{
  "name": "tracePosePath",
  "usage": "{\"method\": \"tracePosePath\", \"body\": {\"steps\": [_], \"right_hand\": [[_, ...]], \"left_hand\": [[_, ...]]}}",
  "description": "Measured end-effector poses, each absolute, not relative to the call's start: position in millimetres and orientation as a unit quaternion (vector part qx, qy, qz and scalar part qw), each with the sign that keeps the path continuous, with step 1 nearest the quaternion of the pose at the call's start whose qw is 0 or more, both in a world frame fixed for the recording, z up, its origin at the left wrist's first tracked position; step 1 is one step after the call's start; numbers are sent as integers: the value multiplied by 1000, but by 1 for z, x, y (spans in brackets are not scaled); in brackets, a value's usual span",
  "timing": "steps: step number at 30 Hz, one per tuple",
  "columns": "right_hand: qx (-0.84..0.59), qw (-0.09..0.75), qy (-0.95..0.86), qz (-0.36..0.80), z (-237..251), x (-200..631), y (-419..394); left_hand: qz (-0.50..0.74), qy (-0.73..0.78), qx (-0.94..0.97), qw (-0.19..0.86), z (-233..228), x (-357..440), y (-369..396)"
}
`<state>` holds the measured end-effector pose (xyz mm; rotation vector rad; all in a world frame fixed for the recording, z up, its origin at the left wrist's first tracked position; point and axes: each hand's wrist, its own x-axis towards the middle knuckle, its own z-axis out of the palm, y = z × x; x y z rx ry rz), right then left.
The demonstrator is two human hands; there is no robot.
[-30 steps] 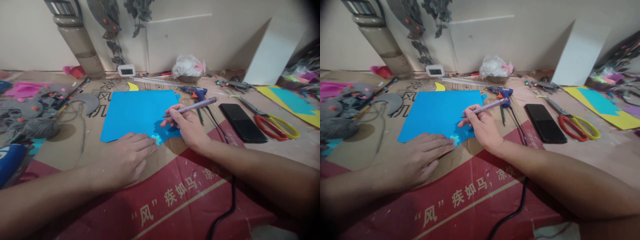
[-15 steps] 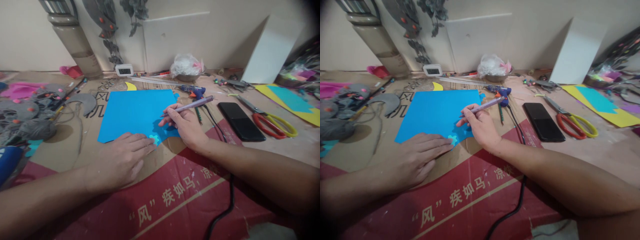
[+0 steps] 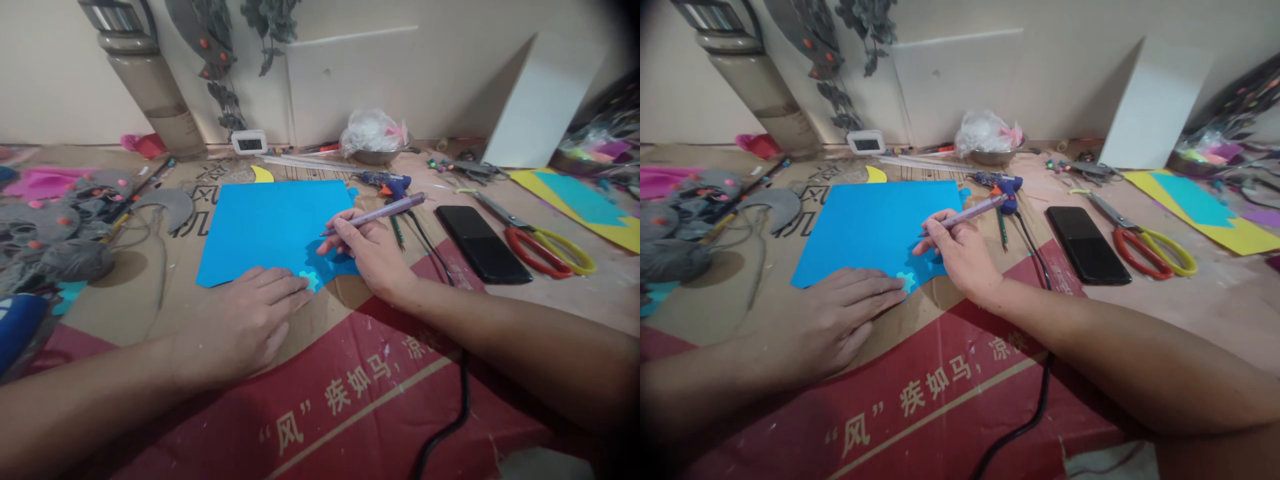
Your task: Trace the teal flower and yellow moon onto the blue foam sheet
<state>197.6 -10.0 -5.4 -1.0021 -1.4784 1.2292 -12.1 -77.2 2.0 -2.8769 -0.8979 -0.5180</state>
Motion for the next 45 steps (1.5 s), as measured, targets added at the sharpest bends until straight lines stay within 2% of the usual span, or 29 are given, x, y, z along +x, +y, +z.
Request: {"method": "tracePosePath", "body": {"steps": [16, 25, 30, 38, 42, 45], "right_hand": [[-392, 454, -654, 462, -5, 199, -14], [-364, 346, -790, 351, -5, 202, -20], [-364, 323, -821, 297, 0, 201, -20], [-360, 310, -831, 289, 1, 204, -20], [-362, 302, -833, 289, 0, 205, -19], [-357, 304, -842, 267, 0, 205, -19]], "left_hand": [[-172, -298, -939, 18, -2, -12, -77], [-176, -299, -938, 4, 2, -10, -77], [-172, -344, -922, -46, 4, -13, -76], [-176, -409, -881, -157, 15, -16, -61], [-199, -419, -868, -176, 11, -17, -56], [-218, -396, -880, -146, 9, -18, -57]]}}
